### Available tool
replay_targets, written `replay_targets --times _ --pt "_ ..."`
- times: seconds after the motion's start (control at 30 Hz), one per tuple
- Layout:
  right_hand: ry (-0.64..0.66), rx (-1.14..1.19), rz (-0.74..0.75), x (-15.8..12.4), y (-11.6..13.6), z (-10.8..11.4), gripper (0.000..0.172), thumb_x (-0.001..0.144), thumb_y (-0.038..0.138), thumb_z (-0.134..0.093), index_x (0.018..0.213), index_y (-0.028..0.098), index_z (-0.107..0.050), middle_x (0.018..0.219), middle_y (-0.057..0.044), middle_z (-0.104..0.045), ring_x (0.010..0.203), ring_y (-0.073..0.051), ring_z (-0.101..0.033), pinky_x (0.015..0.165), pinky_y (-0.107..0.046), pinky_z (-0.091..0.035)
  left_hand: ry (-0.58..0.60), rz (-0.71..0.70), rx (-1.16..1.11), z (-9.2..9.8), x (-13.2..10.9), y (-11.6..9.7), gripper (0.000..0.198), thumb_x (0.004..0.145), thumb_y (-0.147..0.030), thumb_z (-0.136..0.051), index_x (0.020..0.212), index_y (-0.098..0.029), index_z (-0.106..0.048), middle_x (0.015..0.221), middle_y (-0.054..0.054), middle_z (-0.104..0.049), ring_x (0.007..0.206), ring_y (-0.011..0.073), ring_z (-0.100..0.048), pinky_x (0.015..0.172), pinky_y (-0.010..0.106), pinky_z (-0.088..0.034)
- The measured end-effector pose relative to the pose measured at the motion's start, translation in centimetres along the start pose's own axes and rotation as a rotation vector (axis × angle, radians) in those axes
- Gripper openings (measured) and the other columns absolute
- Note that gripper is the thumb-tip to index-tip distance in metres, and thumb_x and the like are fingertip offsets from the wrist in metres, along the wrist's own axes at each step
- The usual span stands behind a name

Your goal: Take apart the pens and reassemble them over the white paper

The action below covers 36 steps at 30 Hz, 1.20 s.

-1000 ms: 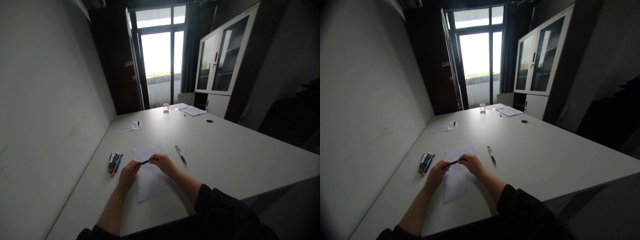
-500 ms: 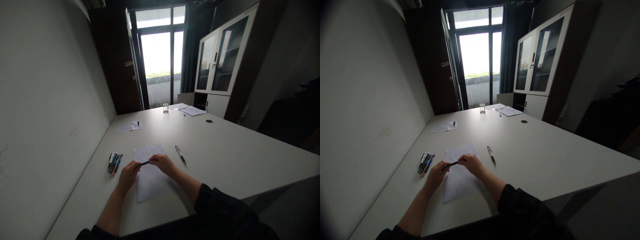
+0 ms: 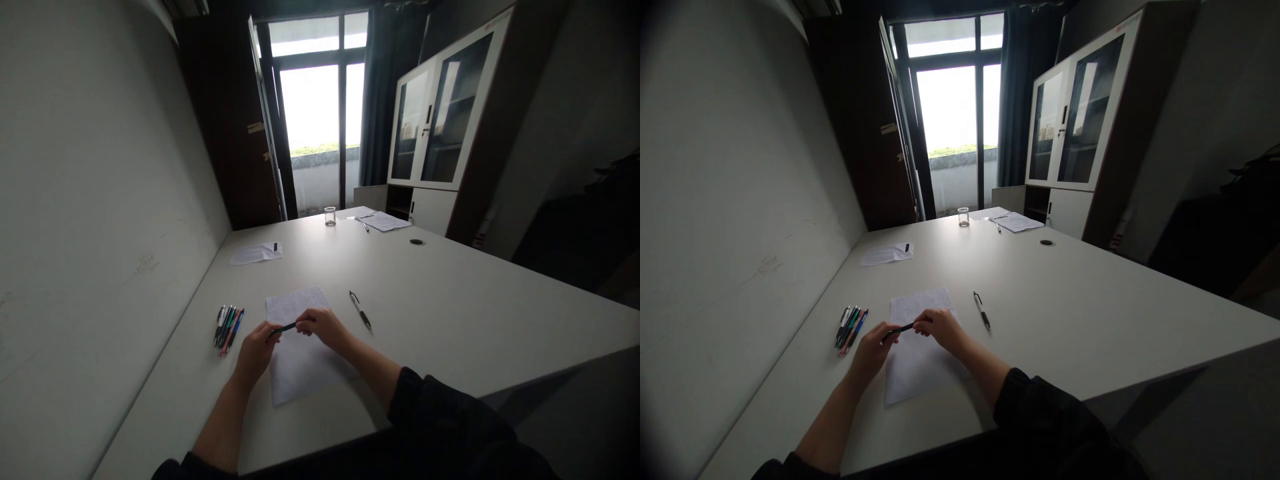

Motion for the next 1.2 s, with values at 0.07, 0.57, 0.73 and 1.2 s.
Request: replay_targets --times 0.07,0.57,0.73,1.2 --pt "-0.009 0.022 -0.005 0.02 0.02 -0.11 0.017 0.082 0.033 -0.065 0.082 0.017 -0.073 0.069 -0.002 -0.072 0.058 -0.013 -0.063 0.058 -0.024 -0.052 -0.007 -0.002 -0.008 -0.02 0.02 -0.01 0.016 0.095 -0.024 -0.05 0.102 -0.023 -0.064 0.085 0.003 -0.065 0.075 0.0163 -0.064 0.071 0.026 -0.05" --pt "-0.05 0.124 0.013 -0.18 0.41 -0.26 0.021 0.078 0.035 -0.07 0.089 0.016 -0.071 0.073 -0.003 -0.072 0.065 -0.015 -0.067 0.065 -0.029 -0.055 -0.003 0.012 -0.092 -0.31 0.14 0.17 0.016 0.095 -0.027 -0.05 0.102 -0.022 -0.063 0.088 0.004 -0.066 0.075 0.0166 -0.065 0.071 0.028 -0.052" --pt "-0.025 0.128 0.016 -0.05 0.16 -0.06 0.028 0.076 0.038 -0.071 0.092 0.016 -0.073 0.074 -0.004 -0.074 0.065 -0.016 -0.067 0.067 -0.03 -0.055 -0.024 0.021 -0.125 -0.39 0.1 0.52 0.016 0.095 -0.029 -0.049 0.102 -0.021 -0.062 0.088 0.005 -0.066 0.075 0.0169 -0.066 0.071 0.028 -0.053" --pt "0.02 -0.067 0.117 -0.13 0.49 0.12 0.019 0.087 0.033 -0.062 0.089 0.019 -0.074 0.074 -0.002 -0.074 0.062 -0.014 -0.067 0.064 -0.026 -0.054 -0.012 -0.006 -0.032 -0.08 -0.07 0.45 0.016 0.095 -0.023 -0.05 0.102 -0.024 -0.065 0.087 0.003 -0.067 0.08 0.017 -0.065 0.073 0.026 -0.051"
Point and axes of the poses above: each hand's wrist, its own x-axis towards the middle knuckle, its own z-axis out of the back of the hand, y = z × x, the point moved 1 cm from there along x, towards the middle knuckle
